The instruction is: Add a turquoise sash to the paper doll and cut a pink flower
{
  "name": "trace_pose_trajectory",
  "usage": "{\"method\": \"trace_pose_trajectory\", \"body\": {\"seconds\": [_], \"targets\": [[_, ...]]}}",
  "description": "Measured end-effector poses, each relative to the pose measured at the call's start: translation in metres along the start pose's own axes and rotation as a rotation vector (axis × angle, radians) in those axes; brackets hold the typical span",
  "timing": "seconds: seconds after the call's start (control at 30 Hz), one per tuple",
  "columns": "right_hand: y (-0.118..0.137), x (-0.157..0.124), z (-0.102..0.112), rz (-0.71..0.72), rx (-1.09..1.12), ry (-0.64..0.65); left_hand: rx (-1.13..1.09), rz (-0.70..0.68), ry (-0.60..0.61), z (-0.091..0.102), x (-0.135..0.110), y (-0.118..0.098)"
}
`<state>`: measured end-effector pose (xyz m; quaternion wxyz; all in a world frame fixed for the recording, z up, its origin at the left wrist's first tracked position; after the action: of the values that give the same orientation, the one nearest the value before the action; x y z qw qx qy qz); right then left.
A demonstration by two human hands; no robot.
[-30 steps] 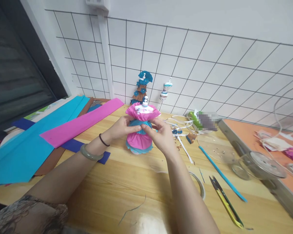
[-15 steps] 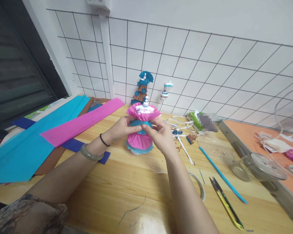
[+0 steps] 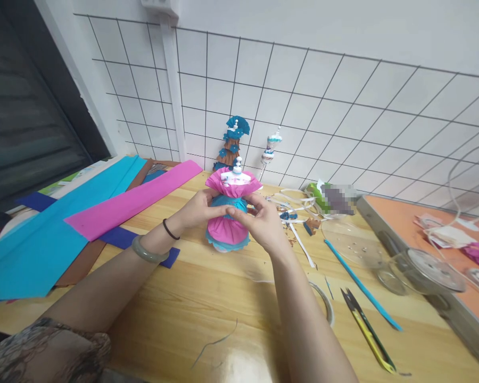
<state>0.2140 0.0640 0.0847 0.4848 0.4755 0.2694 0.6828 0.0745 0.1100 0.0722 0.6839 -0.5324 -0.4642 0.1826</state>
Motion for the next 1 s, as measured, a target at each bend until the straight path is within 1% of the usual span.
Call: {"method": "trace_pose_trajectory", "body": {"seconds": [0.1, 0.2, 0.27, 0.33, 0.43, 0.5, 0.53, 0.63, 0.73, 0.83, 1.0], "targets": [[0.002, 0.000, 0.000, -0.008, 0.038, -0.004, -0.017, -0.014, 0.014, -0.001, 0.000, -0.001], [0.001, 0.001, 0.001, -0.006, 0.063, -0.020, -0.049, 0.052, 0.043, -0.002, -0.001, 0.002], [-0.001, 0.001, 0.001, 0.003, 0.077, -0.021, -0.117, 0.079, 0.074, -0.002, -0.001, 0.004], [-0.005, 0.002, 0.003, 0.000, 0.085, -0.032, -0.236, 0.078, 0.089, -0.001, 0.000, 0.006], [-0.010, 0.003, 0.007, -0.018, 0.069, -0.049, -0.372, 0.129, 0.036, 0.003, 0.001, 0.013], [-0.012, 0.004, 0.008, -0.018, 0.064, -0.049, -0.394, 0.196, 0.005, 0.005, 0.001, 0.017], [-0.012, 0.004, 0.008, -0.016, 0.068, -0.047, -0.398, 0.221, 0.011, 0.006, 0.001, 0.018], [-0.011, 0.005, 0.008, -0.009, 0.097, -0.051, -0.361, 0.232, 0.075, 0.004, 0.002, 0.018], [-0.010, 0.005, 0.008, 0.005, 0.112, -0.058, -0.219, 0.214, 0.148, 0.002, 0.001, 0.020], [-0.013, 0.005, 0.010, 0.005, 0.102, -0.075, -0.084, 0.224, 0.221, -0.001, -0.002, 0.023], [-0.017, 0.005, 0.012, -0.015, 0.052, -0.095, -0.052, 0.257, 0.253, -0.006, -0.009, 0.024]]}}
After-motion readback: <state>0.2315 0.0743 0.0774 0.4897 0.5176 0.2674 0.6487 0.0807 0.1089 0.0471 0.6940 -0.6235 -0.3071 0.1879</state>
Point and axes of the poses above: each hand's wrist, its own x-axis towards the middle knuckle, its own z-axis out of the back of the hand, y = z × x, the point moved 4 cm from there along x, towards the middle knuckle, and after that the axes turned 11 degrees about -x, right-handed, at the moved point
